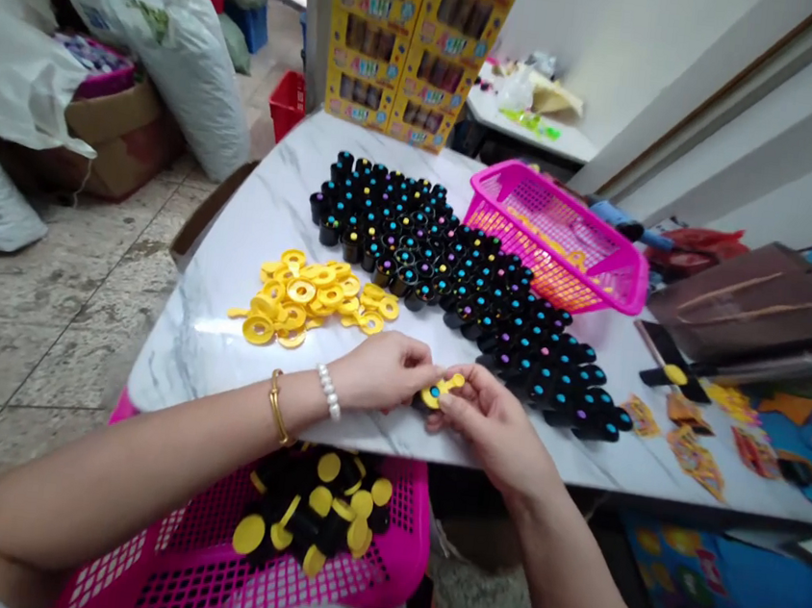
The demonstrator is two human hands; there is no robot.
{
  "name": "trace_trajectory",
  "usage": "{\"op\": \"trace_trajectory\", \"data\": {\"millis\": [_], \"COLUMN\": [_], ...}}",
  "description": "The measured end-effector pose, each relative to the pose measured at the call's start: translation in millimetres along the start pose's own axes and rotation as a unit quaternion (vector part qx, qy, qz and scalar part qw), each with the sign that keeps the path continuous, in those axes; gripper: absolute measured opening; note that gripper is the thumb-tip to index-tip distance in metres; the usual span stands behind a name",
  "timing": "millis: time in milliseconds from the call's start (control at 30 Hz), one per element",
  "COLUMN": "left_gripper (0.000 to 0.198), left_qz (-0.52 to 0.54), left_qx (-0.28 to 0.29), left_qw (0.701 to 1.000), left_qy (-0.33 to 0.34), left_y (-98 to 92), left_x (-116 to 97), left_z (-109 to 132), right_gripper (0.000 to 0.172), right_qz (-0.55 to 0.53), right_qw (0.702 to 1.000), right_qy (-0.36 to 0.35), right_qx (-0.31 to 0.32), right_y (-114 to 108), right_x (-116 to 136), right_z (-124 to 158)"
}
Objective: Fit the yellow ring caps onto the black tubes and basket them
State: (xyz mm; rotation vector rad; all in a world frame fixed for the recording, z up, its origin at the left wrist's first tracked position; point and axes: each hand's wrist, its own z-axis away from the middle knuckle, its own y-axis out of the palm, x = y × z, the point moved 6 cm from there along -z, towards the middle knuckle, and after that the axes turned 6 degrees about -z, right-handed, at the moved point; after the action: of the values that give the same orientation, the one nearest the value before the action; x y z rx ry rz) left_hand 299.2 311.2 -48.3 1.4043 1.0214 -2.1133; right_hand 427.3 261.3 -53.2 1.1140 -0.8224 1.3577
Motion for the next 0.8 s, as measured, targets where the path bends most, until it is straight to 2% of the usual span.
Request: {"op": "trace_trajectory", "data": {"millis": [100,200,333,400,467,567,700,800], "left_gripper": [0.035,0.031,0.037,0.027,0.019,0.016,0.011,0.011], "left_qz": [-0.016,-0.059,-0.129,-0.175,-0.201,-0.201,-0.193,-0.184], "left_qx": [-0.009,-0.053,-0.041,-0.059,-0.076,-0.058,-0.022,-0.009], "left_qw": [1.0,0.994,0.978,0.964,0.956,0.96,0.964,0.965], "left_qy": [0.007,0.072,0.158,0.191,0.198,0.186,0.181,0.184], "left_y": [0.2,-2.2,3.0,3.3,2.7,4.5,8.4,9.7], "left_x": [0,-5,-13,-17,-19,-16,-13,-14], "left_z": [1,9,18,20,20,16,16,14], "right_gripper": [0.028,0.028,0.028,0.027,0.024,0.024,0.025,0.025], "right_qz": [-0.002,0.005,-0.008,-0.016,-0.035,-0.067,-0.024,0.019], "right_qw": [1.0,1.0,0.999,0.998,0.997,0.995,0.999,0.998], "right_qy": [-0.013,-0.02,-0.05,-0.061,-0.066,-0.05,0.027,0.057], "right_qx": [-0.003,-0.01,-0.014,-0.017,-0.036,-0.056,-0.002,0.024], "right_y": [3,5,1,-4,-10,-16,-8,-2], "right_x": [2,3,2,0,0,2,0,-1], "right_z": [0,1,2,4,5,4,-5,-11]}}
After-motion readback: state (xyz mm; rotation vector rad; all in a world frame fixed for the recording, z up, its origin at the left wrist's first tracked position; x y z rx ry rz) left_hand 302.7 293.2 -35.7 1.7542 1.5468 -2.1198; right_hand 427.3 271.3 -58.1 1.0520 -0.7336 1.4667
